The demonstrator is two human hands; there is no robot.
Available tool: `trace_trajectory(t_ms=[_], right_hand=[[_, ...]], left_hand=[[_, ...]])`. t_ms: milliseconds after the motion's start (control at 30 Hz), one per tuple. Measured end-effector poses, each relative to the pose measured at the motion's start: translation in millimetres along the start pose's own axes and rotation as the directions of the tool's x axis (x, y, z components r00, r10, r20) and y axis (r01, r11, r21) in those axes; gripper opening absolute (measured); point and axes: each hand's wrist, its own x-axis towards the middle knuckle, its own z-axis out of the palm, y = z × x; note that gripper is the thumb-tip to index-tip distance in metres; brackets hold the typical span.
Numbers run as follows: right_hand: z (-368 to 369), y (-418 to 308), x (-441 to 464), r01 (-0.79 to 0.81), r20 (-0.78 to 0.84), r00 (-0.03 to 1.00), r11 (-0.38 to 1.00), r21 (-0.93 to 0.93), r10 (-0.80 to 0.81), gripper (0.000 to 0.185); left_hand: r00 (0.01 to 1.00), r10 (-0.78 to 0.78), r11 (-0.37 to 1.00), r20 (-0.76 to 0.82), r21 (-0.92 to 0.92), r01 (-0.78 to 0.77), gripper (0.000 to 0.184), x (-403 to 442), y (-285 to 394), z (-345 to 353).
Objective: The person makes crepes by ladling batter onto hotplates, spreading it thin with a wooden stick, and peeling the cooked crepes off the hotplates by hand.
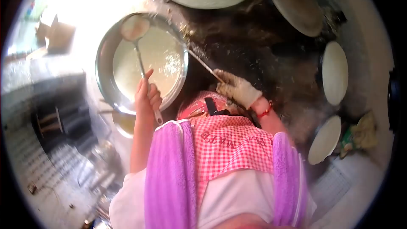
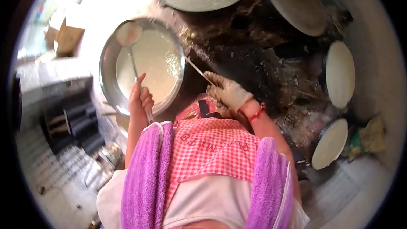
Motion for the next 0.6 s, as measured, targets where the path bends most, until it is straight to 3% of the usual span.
trace_trajectory(t_ms=[33, 100, 167, 233, 267, 300, 333, 400, 433, 500, 533, 600], right_hand=[[4.0, -7.1, 8.5, -0.059, 0.035, 0.998, 0.998, 0.028, 0.058, 0.053], [16.2, -25.9, 32.9, -0.122, 0.076, 0.99, 0.992, 0.043, 0.119, 0.055], [36.9, -70.3, 64.2, -0.299, 0.153, 0.948, 0.947, 0.12, 0.28, 0.054], [33.2, -83.7, 100.6, -0.447, 0.229, 0.876, 0.893, 0.056, 0.424, 0.049], [39.7, -67.8, 116.1, -0.38, 0.133, 0.914, 0.924, -0.041, 0.382, 0.046], [40.3, -33.2, 138.4, -0.407, 0.161, 0.89, 0.903, -0.139, 0.426, 0.047], [54.9, -29.9, 134.4, -0.389, 0.209, 0.88, 0.899, -0.202, 0.427, 0.046], [71.4, -60.3, 131.7, -0.336, 0.224, 0.838, 0.794, -0.506, 0.497, 0.048], [64.4, -61.8, 135.6, -0.347, 0.224, 0.827, 0.782, -0.518, 0.515, 0.048], [47.8, -61.3, 146.3, -0.468, 0.215, 0.855, 0.881, -0.075, 0.472, 0.052], [53.9, -53.9, 148.7, -0.474, 0.073, 0.852, 0.824, -0.31, 0.518, 0.055], [68.9, -51.1, 144.3, -0.402, 0.153, 0.85, 0.807, -0.432, 0.505, 0.052]], left_hand=[[0.994, -0.088, 0.996, -0.06, -0.037, 0.086, 0.041, -2.0, -4.7, -8.9], [0.982, -0.121, 0.991, -0.144, -0.07, 0.112, 0.038, -6.3, -12.1, -22.0], [0.97, -0.137, 0.991, -0.199, -0.034, 0.133, 0.038, -0.8, -19.1, -47.4], [0.94, -0.107, 0.987, -0.323, 0.08, 0.14, 0.03, 10.8, -33.7, -61.3], [0.927, -0.078, 0.967, -0.367, 0.197, 0.159, 0.029, 25.9, -51.9, -77.1], [0.912, -0.063, 0.928, -0.406, 0.311, 0.203, 0.028, 42.2, -71.3, -99.6], [0.903, -0.086, 0.929, -0.422, 0.292, 0.225, 0.028, 49.8, -80.6, -112.8], [0.819, -0.128, 0.875, -0.559, 0.325, 0.358, 0.029, 82.6, -89.0, -125.9], [0.811, -0.142, 0.878, -0.568, 0.305, 0.368, 0.029, 91.7, -96.2, -135.1], [0.851, 0.044, 0.645, -0.523, 0.665, 0.376, 0.031, 106.2, -105.8, -150.1], [0.85, 0.041, 0.649, -0.525, 0.661, 0.377, 0.031, 108.5, -109.2, -153.8], [0.851, -0.036, 0.646, -0.524, 0.638, 0.42, 0.03, 118.5, -100.1, -150.7]])
